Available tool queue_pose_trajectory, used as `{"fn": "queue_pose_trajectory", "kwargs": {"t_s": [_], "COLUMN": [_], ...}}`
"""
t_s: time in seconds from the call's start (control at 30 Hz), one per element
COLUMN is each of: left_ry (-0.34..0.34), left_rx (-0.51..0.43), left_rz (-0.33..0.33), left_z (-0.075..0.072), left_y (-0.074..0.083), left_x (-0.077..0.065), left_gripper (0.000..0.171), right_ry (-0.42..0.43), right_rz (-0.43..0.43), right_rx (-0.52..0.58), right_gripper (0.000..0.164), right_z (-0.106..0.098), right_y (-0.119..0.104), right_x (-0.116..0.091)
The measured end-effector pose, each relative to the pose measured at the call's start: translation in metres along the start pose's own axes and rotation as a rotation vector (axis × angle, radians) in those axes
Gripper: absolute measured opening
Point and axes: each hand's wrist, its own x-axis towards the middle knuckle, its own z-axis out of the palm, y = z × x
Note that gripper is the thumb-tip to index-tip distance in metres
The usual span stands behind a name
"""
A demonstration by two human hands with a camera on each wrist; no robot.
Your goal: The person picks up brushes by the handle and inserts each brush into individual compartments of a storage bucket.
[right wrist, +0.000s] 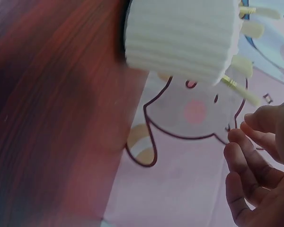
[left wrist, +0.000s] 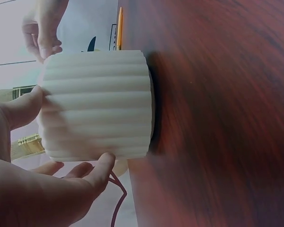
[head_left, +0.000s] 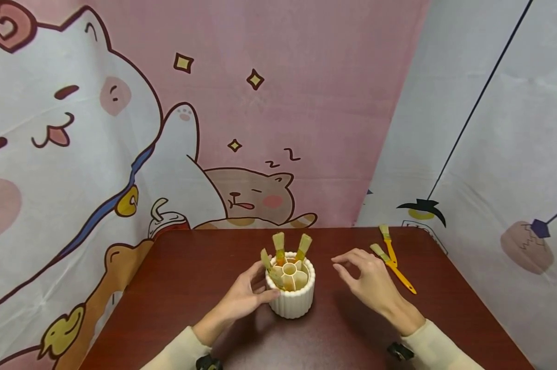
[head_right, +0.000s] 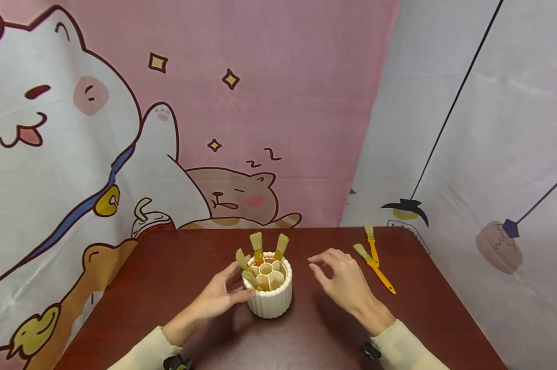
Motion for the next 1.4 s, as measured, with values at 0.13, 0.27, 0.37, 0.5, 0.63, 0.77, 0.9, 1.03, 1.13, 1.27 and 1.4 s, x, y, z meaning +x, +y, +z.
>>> {"fn": "queue_pose_trajectory", "kwargs": {"t_s": [0.13,0.27,0.37,0.5,0.63,0.77,0.9,1.03,1.13,1.27,1.4], "left_ry": [0.024,0.058,0.096,0.165,0.241,0.297,0.323,0.34,0.346,0.35,0.351], "left_rx": [0.005,0.008,0.042,0.135,0.243,0.313,0.359,0.415,0.441,0.451,0.447], "left_rz": [-0.005,-0.003,0.022,0.059,0.057,0.049,0.034,0.023,0.036,0.04,0.024], "left_z": [-0.001,0.001,0.005,0.012,0.02,0.028,0.033,0.037,0.039,0.041,0.041], "left_y": [-0.001,-0.001,-0.001,-0.001,-0.002,-0.003,-0.003,-0.002,-0.002,-0.001,-0.001], "left_x": [-0.001,-0.003,-0.004,-0.007,-0.007,-0.006,-0.004,-0.003,-0.003,-0.002,-0.001], "left_gripper": [0.082,0.081,0.081,0.085,0.094,0.104,0.113,0.115,0.115,0.116,0.117], "right_ry": [-0.005,-0.018,-0.037,-0.082,-0.131,-0.171,-0.207,-0.252,-0.307,-0.381,-0.419], "right_rz": [0.035,0.071,0.107,0.157,0.205,0.259,0.315,0.371,0.42,0.47,0.496], "right_rx": [-0.035,-0.056,-0.06,-0.075,-0.105,-0.126,-0.136,-0.144,-0.161,-0.189,-0.212], "right_gripper": [0.023,0.025,0.026,0.023,0.022,0.025,0.027,0.032,0.038,0.042,0.045], "right_z": [-0.003,-0.006,-0.008,-0.012,-0.015,-0.018,-0.022,-0.025,-0.028,-0.033,-0.034], "right_y": [0.013,0.027,0.038,0.054,0.068,0.081,0.095,0.109,0.119,0.132,0.143], "right_x": [-0.002,-0.006,-0.01,-0.016,-0.019,-0.023,-0.026,-0.029,-0.031,-0.033,-0.036]}}
